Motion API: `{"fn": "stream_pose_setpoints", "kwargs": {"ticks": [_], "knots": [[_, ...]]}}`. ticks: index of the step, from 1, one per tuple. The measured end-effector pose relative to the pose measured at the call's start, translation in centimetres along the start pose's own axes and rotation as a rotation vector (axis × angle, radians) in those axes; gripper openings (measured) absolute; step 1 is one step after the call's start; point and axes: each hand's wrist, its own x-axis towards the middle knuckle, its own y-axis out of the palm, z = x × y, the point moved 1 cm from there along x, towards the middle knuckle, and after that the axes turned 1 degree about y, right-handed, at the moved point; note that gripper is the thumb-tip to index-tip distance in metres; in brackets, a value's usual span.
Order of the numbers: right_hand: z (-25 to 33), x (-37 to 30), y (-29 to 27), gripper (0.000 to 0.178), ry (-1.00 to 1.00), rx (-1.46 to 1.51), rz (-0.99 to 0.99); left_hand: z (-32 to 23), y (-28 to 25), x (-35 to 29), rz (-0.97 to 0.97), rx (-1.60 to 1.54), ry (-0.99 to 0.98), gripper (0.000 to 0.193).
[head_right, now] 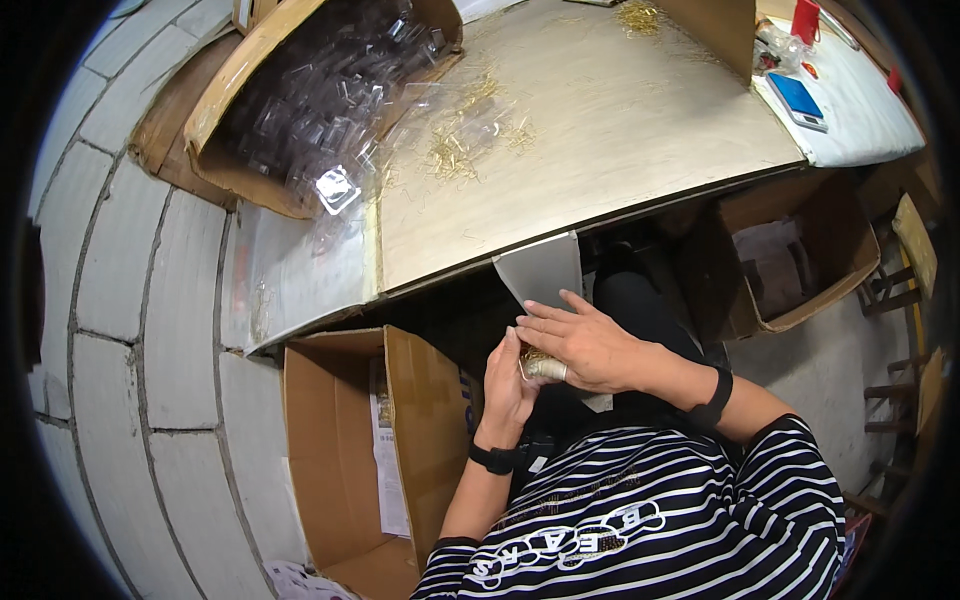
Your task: The person scoops small yellow items from a table into clear plastic bags and places them into a cardboard box. The person repeatedly scoops items, fills bags, and arranges them in the box.
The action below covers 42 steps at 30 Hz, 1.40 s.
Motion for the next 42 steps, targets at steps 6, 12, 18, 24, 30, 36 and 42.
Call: {"fn": "stream_pose_setpoints", "kwargs": {"ticks": [6,12,18,24,30,36,42], "knots": [[-0.4,0.2,-0.9,0.058,-0.046,-0.028,-0.110,-2.2,1.5,-0.8,-0.029,0.018,0.025,0.039],[0.5,1.2,-0.4,0.062,-0.080,-0.102,-0.035,-1.8,-0.2,-0.2,-0.139,-0.015,0.114,0.034],[-0.7,1.9,-1.8,0.044,0.026,0.141,-0.432,-8.2,-1.4,-2.8,-0.171,0.164,0.199,0.030],[0.4,2.2,0.8,0.047,0.088,0.214,-0.268,-17.0,-6.1,-8.4,-0.337,0.305,0.369,0.026],[1.6,3.9,1.9,0.047,0.055,0.180,-0.125,-19.8,-12.1,-13.6,-0.325,0.103,0.420,0.038],[3.9,6.3,3.3,0.049,-0.002,0.110,0.032,-19.1,-16.1,-16.2,-0.330,0.107,0.432,0.037],[4.8,7.2,4.8,0.052,-0.040,0.042,0.152,-18.5,-18.3,-17.1,-0.396,0.056,0.416,0.045]]}}
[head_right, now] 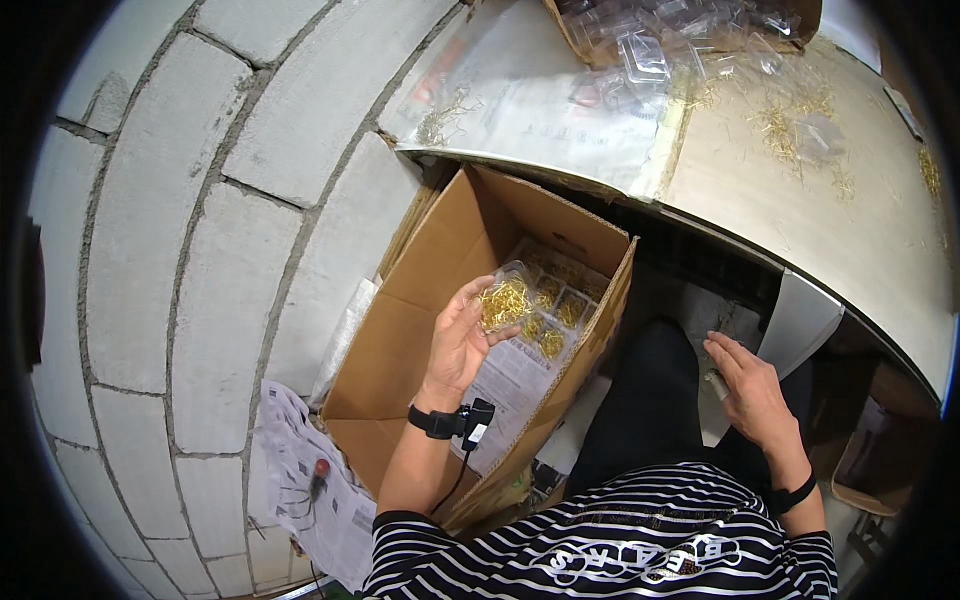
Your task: The person scoops small yellow items from a table into clear plastic bags and places them into a cardboard box. The person repeatedly scoops items, fills bags, and arranges them in the box.
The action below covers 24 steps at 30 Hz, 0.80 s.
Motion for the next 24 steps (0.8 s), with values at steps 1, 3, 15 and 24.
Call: {"fn": "stream_pose_setpoints", "kwargs": {"ticks": [1,3,15,24], "knots": [[0.1,0.0,0.1,0.052,0.000,-0.018,0.016,0.2,-0.2,0.0,0.007,0.024,0.020,0.048],[0.0,0.0,0.5,0.050,-0.001,-0.048,0.036,0.8,-0.5,0.3,0.026,0.073,0.063,0.056],[0.8,1.3,1.4,0.045,-0.040,-0.083,0.072,3.7,-1.6,0.7,-0.097,0.074,0.102,0.064],[0.3,1.0,1.7,0.045,0.011,-0.110,0.107,4.8,-8.3,0.5,-0.178,-0.013,0.036,0.044]]}}
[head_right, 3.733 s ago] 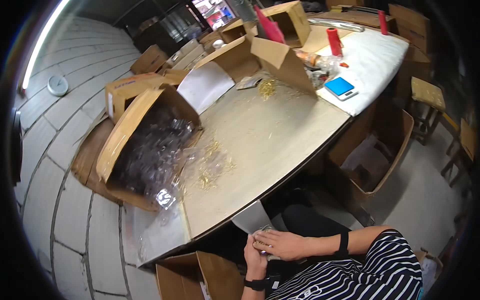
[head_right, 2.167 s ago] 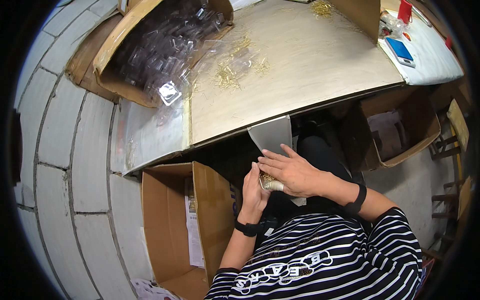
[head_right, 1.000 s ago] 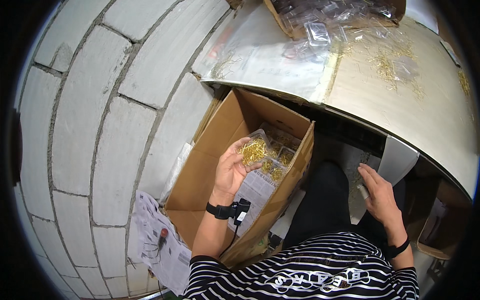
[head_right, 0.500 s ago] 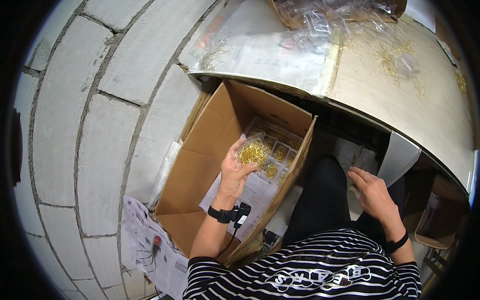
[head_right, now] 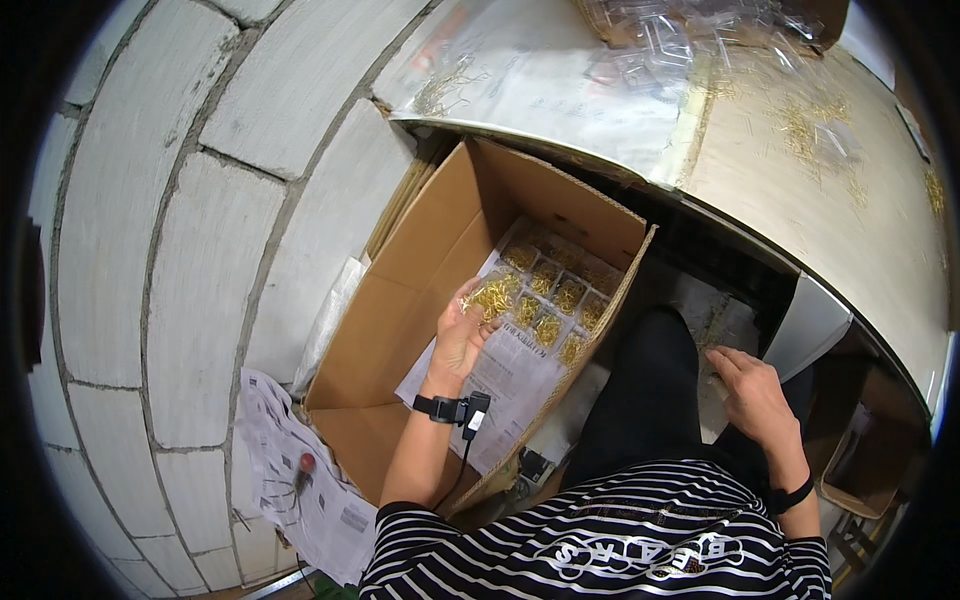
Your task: The person scoops small yellow items from a table into clear plastic bags and places them into a cardboard box. The person repeatedly scoops items, fills bags, and arranges them in the box.
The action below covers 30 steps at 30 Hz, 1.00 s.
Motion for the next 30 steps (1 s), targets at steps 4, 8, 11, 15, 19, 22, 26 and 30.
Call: {"fn": "stream_pose_setpoints", "kwargs": {"ticks": [4,8,11,15,19,22,26,30], "knots": [[-0.6,-0.4,0.1,0.044,0.046,0.015,0.000,2.2,-5.5,0.1,-0.193,-0.076,-0.119,0.036],[-1.4,-1.5,0.3,0.041,0.128,0.022,0.011,8.6,-11.0,-0.5,-0.386,0.032,-0.345,0.032],[-2.0,-2.1,0.5,0.039,0.171,0.007,0.040,13.3,-13.5,-2.1,-0.387,0.123,-0.569,0.027],[-1.6,-1.5,0.3,0.039,0.194,-0.005,0.103,17.7,-13.4,-4.0,-0.385,0.141,-0.718,0.026],[-1.2,-1.4,0.5,0.042,0.188,-0.028,0.088,19.4,-12.0,-4.0,-0.377,0.136,-0.712,0.020],[-1.8,-1.4,0.8,0.044,0.089,-0.038,0.072,19.2,-11.9,-4.2,-0.271,0.498,-0.556,0.009],[-2.1,-1.2,-2.0,0.036,-0.014,-0.076,0.074,18.0,-11.8,-4.8,-0.071,0.765,-0.538,0.011],[-4.9,-1.4,-6.6,0.033,-0.005,-0.109,-0.249,18.9,-12.4,-3.4,-0.001,0.927,-0.380,0.026]]}}
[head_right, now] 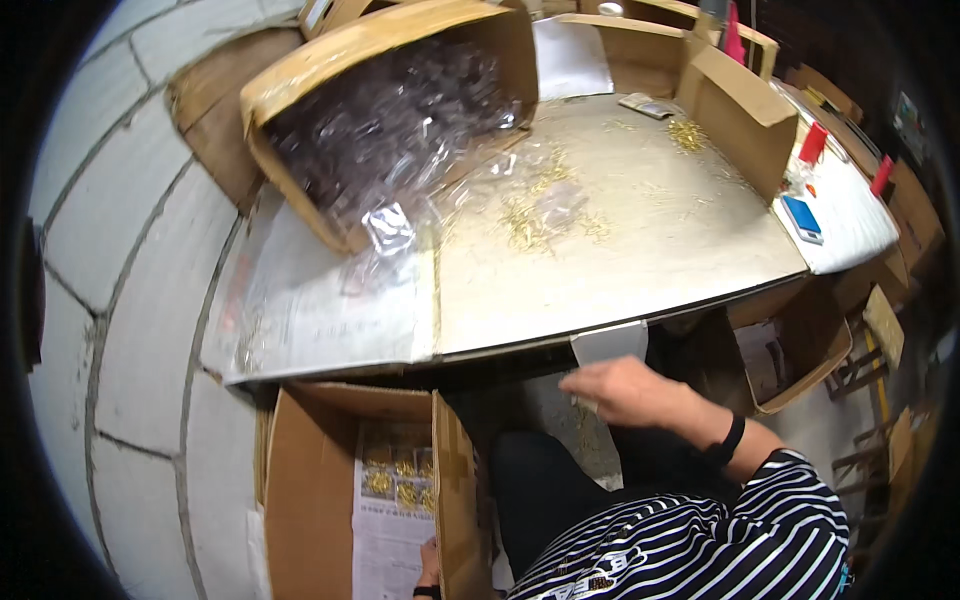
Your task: The person scoops small yellow items from a table into clear plastic bags and places them into a cardboard box. The person repeatedly scoops items, fills bags, and arranges them in the box.
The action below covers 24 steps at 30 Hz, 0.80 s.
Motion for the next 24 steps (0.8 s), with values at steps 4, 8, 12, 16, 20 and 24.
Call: {"fn": "stream_pose_setpoints", "kwargs": {"ticks": [4,8,12,16,20,24], "knots": [[-5.2,3.4,-4.8,0.031,0.173,-0.077,-0.256,-4.7,-2.3,-0.7,0.038,-0.003,-0.258,0.030],[-12.8,9.6,-8.2,0.049,0.406,-0.133,-0.430,-8.2,-7.1,0.3,-0.163,-0.173,0.078,0.027],[-19.6,14.3,-8.6,0.065,0.275,-0.383,-0.160,-24.0,-7.6,-0.9,-0.303,-0.225,0.329,0.021],[-22.2,15.8,-9.8,0.071,0.295,-0.375,0.038,-41.4,0.2,-2.1,-0.043,-0.186,0.618,0.016],[-21.7,16.9,-12.4,0.069,0.338,-0.196,-0.042,-50.8,9.6,1.4,0.186,0.204,0.959,0.024],[-21.7,19.5,-14.5,0.074,0.244,-0.084,-0.029,-56.8,19.8,6.0,0.055,0.449,1.217,0.037]]}}
